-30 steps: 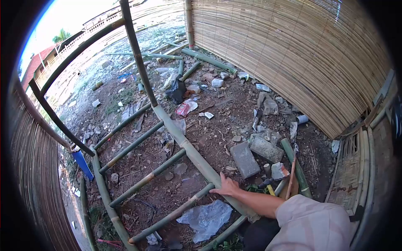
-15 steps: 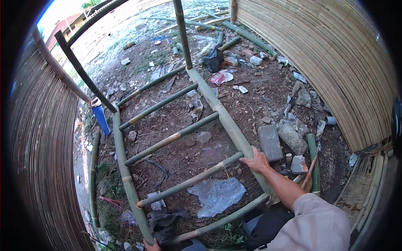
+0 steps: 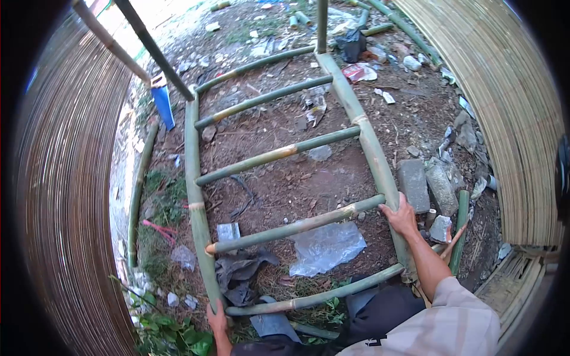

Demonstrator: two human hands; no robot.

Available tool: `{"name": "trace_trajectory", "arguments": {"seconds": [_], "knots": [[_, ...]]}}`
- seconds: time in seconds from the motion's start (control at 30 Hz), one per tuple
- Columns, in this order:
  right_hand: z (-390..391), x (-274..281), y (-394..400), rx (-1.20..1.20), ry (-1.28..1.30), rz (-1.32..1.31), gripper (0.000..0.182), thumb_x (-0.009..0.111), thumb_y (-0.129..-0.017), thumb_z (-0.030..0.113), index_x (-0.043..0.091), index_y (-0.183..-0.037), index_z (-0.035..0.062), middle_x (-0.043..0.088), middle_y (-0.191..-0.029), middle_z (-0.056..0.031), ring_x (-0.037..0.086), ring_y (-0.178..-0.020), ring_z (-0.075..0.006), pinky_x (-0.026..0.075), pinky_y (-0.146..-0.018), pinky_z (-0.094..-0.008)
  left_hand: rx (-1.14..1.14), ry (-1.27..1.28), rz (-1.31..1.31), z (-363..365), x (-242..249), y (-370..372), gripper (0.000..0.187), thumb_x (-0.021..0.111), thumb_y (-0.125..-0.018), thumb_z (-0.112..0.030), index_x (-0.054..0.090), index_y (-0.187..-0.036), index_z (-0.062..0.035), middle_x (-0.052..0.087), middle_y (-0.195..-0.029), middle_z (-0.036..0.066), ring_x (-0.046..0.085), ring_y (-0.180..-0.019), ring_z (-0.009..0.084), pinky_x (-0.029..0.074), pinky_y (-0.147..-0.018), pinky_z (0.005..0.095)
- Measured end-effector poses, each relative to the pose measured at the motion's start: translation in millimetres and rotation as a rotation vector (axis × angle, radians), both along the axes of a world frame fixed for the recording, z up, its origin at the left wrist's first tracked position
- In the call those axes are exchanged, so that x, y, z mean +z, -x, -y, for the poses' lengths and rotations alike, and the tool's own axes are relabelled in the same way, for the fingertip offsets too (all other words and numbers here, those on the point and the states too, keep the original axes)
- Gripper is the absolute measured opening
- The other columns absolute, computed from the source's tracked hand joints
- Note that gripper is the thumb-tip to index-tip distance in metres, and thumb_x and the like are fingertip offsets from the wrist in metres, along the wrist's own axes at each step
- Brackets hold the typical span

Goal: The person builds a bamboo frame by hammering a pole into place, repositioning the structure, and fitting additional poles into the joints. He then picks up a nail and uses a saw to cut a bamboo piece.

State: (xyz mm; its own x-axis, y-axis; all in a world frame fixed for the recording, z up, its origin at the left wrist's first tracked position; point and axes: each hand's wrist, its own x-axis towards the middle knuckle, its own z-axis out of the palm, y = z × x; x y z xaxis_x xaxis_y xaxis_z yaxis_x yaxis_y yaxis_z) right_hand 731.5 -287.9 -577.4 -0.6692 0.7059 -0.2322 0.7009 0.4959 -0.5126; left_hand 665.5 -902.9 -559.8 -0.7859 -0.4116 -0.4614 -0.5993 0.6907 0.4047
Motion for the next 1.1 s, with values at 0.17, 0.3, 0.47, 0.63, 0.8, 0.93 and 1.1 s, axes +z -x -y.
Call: {"name": "trace_trajectory", "arguments": {"seconds": [0.17,0.3,0.47,0.63,0.8,0.93,1.1], "knots": [[2,-1,0,0.0,-0.004,-0.009,0.071,0.072,-0.082,0.048,0.045,-0.126,-0.0011,0.063,-0.106,-0.0309,0.061,-0.101,-0.0481,0.049,-0.083,-0.0506,-0.097,0.138,0.02,11,-15,-7,0.072,0.047,-0.091,-0.066,0.055,-0.127,-0.0049,0.062,-0.114,0.026,0.058,-0.11,0.043,0.043,-0.093,0.0483],[5,2,1,0.005,0.001,-0.045,0.066,0.071,-0.083,0.045,0.047,-0.123,-0.0011,0.064,-0.103,-0.0306,0.061,-0.098,-0.0479,0.049,-0.081,-0.0509,0.037,0.341,0.073,-5,-19,-10,0.076,0.04,-0.088,-0.074,0.054,-0.129,-0.0103,0.062,-0.118,0.022,0.057,-0.113,0.0414,0.041,-0.095,0.05],[10,-7,-10,0.031,-0.04,-0.052,0.059,0.07,-0.085,0.043,0.049,-0.121,0.001,0.065,-0.099,-0.0297,0.062,-0.095,-0.0476,0.049,-0.078,-0.0502,0.083,0.343,0.035,-12,-12,-7,0.073,0.044,-0.087,-0.072,0.055,-0.125,-0.0108,0.064,-0.113,0.023,0.059,-0.107,0.0446,0.043,-0.091,0.0513],[9,-12,-10,0.035,-0.038,0.014,0.072,0.069,-0.085,0.047,0.044,-0.131,-0.0029,0.064,-0.104,-0.0314,0.062,-0.101,-0.047,0.049,-0.082,-0.0499,0.106,0.31,0.01,-9,-16,-7,0.07,0.049,-0.087,-0.069,0.057,-0.121,-0.0089,0.065,-0.111,0.023,0.059,-0.106,0.0434,0.043,-0.09,0.05],[7,-9,-7,0.015,-0.024,0.031,0.079,0.068,-0.084,0.052,0.042,-0.134,-0.0045,0.064,-0.106,-0.032,0.061,-0.104,-0.0476,0.048,-0.084,-0.0496,0.087,0.246,0.021,-10,-13,-3,0.071,0.049,-0.087,-0.069,0.057,-0.124,-0.0084,0.064,-0.114,0.024,0.059,-0.109,0.0425,0.043,-0.092,0.0482],[12,-1,-5,0.024,0.004,0.046,0.075,0.066,-0.087,0.049,0.043,-0.134,-0.0049,0.063,-0.106,-0.0327,0.06,-0.105,-0.0478,0.048,-0.085,-0.049,0.073,0.247,0.064,-5,-15,-3,0.081,0.047,-0.085,-0.073,0.052,-0.132,-0.0065,0.061,-0.12,0.026,0.056,-0.115,0.0428,0.041,-0.097,0.0473],[11,-8,-7,0.032,-0.042,0.041,0.073,0.065,-0.088,0.049,0.044,-0.134,-0.0038,0.063,-0.106,-0.0329,0.061,-0.104,-0.0474,0.049,-0.085,-0.0486,0.093,0.246,0.104,-4,-14,-2,0.088,0.045,-0.083,-0.077,0.049,-0.137,-0.0089,0.058,-0.127,0.026,0.054,-0.119,0.0429,0.04,-0.1,0.048]]}}
